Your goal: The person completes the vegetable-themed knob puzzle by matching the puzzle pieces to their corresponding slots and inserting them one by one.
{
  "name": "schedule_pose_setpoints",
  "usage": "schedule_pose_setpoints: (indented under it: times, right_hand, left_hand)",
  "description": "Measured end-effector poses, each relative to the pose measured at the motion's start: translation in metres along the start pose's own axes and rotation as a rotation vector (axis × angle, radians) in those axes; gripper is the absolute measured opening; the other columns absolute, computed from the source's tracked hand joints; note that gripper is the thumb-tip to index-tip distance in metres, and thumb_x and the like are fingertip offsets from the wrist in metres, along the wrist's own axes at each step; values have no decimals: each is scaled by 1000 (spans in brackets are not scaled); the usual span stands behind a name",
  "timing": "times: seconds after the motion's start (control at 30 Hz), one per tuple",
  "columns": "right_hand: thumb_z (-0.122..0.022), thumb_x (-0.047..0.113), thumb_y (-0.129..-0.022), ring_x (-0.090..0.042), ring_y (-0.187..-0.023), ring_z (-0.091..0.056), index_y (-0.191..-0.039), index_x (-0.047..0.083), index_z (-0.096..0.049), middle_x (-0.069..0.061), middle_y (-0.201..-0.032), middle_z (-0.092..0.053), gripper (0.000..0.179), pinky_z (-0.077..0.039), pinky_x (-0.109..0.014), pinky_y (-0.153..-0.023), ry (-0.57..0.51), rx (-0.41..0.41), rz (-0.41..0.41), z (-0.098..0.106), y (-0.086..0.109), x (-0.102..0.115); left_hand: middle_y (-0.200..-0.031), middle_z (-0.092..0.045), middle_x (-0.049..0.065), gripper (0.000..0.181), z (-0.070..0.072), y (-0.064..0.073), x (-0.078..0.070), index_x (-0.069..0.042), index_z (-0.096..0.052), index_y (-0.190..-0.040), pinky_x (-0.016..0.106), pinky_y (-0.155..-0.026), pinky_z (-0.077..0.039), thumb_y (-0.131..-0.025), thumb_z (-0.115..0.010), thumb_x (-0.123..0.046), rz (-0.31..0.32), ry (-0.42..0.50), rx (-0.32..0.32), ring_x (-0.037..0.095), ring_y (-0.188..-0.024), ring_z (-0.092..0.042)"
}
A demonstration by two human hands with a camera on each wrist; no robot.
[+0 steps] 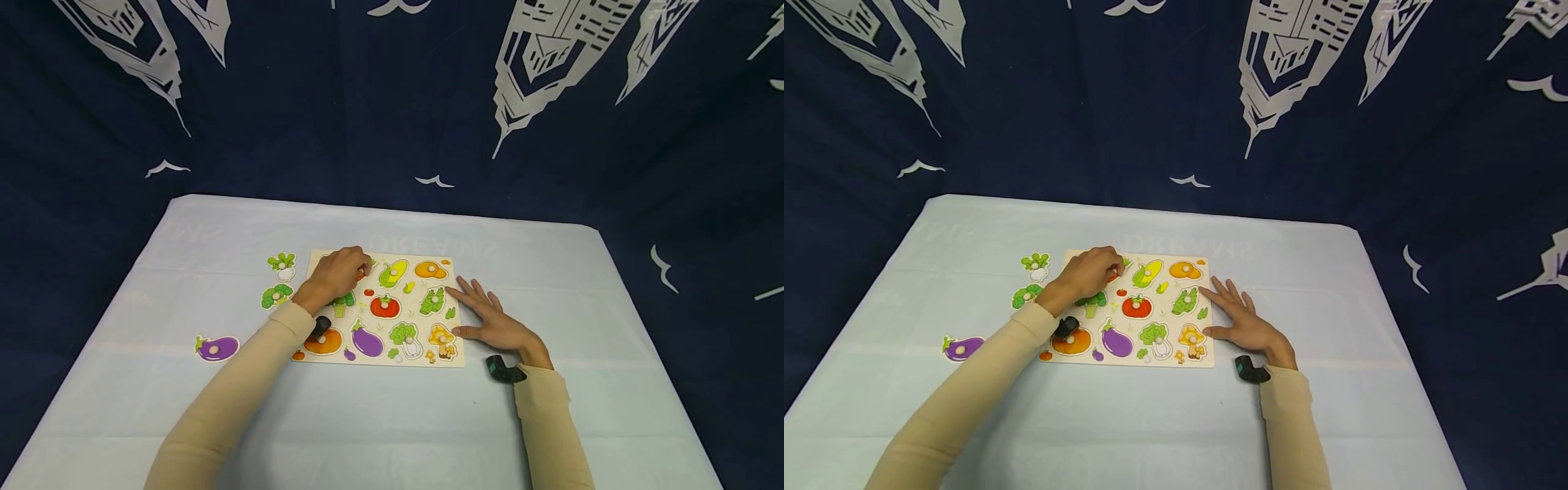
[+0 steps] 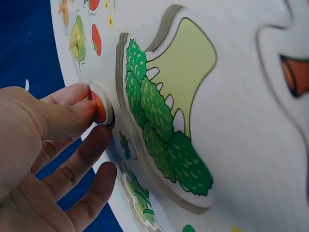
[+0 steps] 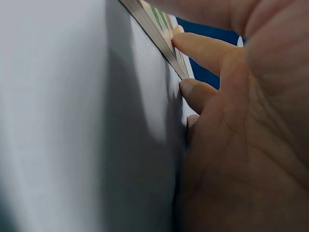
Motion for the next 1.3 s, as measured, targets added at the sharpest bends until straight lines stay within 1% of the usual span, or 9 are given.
schedule_pose_setpoints:
  times: [0.07, 0.23, 0.5, 0.7, 0.83, 0.97, 1.13, 1.3]
  right_hand:
    - [-76, 36, -87, -34, -156, 11, -159, 26, -30, -8, -170, -4, 86, 9, -61, -121, 0, -1, -2, 0, 0, 0]
    - [-76, 36, -87, -34, -156, 11, -159, 25, -30, -9, -170, -4, 86, 9, -61, -121, 0, -3, -7, 0, 1, 0]
    - [-76, 36, -88, -35, -156, 11, -159, 25, -30, -9, -170, -4, 85, 10, -61, -121, -3, 0, -8, 0, 2, 1]
    - [-76, 37, -88, -35, -156, 11, -159, 25, -30, -8, -170, -4, 86, 10, -62, -121, 0, 1, -8, 0, 1, 0]
    - [-76, 38, -87, -34, -156, 11, -159, 26, -30, -8, -170, -4, 86, 10, -61, -121, 2, 2, -13, 0, 0, 0]
    - [-76, 38, -87, -34, -156, 11, -159, 26, -30, -8, -170, -4, 86, 10, -61, -121, 6, 0, -19, 0, 0, -1]
    - [-76, 38, -87, -34, -156, 11, -159, 25, -30, -8, -170, -4, 86, 10, -61, -121, 11, -1, -17, 0, 0, -1]
    - [-76, 38, -88, -34, -156, 11, -159, 25, -30, -9, -170, -4, 86, 9, -61, -121, 10, 1, -13, 0, 0, -1]
  left_hand:
    - [-103, -64, 2, 21, -1, -1, -1, -15, -72, -96, 37, -76, -53, -95, -60, 3, 6, -3, -1, 20, -89, -58]
    - [-103, -64, 2, 24, -2, -2, -3, -14, -71, -95, 35, -75, -52, -91, -62, 8, 0, -22, -5, 20, -88, -57]
    - [-99, -63, 2, 23, -5, -3, -3, -14, -70, -94, 36, -74, -51, -92, -62, 7, 18, -40, -2, 20, -87, -56]
    - [-96, -63, 3, 22, -3, -3, -5, -12, -70, -93, 34, -74, -51, -91, -63, 9, -5, -80, -6, 20, -84, -56]
    - [-93, -63, 3, 21, -2, -3, -6, -11, -70, -91, 34, -72, -50, -91, -63, 9, -7, -91, -4, 20, -81, -55]
    - [-95, -62, 3, 21, -3, -3, -6, -12, -69, -93, 33, -72, -50, -91, -63, 9, -6, -81, 2, 20, -82, -55]
    - [-98, -62, 3, 20, -2, -2, -4, -13, -71, -95, 34, -73, -51, -93, -61, 5, 3, -48, -3, 20, -84, -56]
    - [-105, -64, 3, 21, 0, 0, -2, -15, -73, -101, 36, -76, -53, -96, -60, 1, 11, -29, 11, 21, -86, -58]
Point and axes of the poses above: each hand's wrist, its own y-axis away from the middle knuckle, its own z-axis out of the back of the hand, x = y × z, the point moved 3 cm from there along -y, towards the middle knuckle
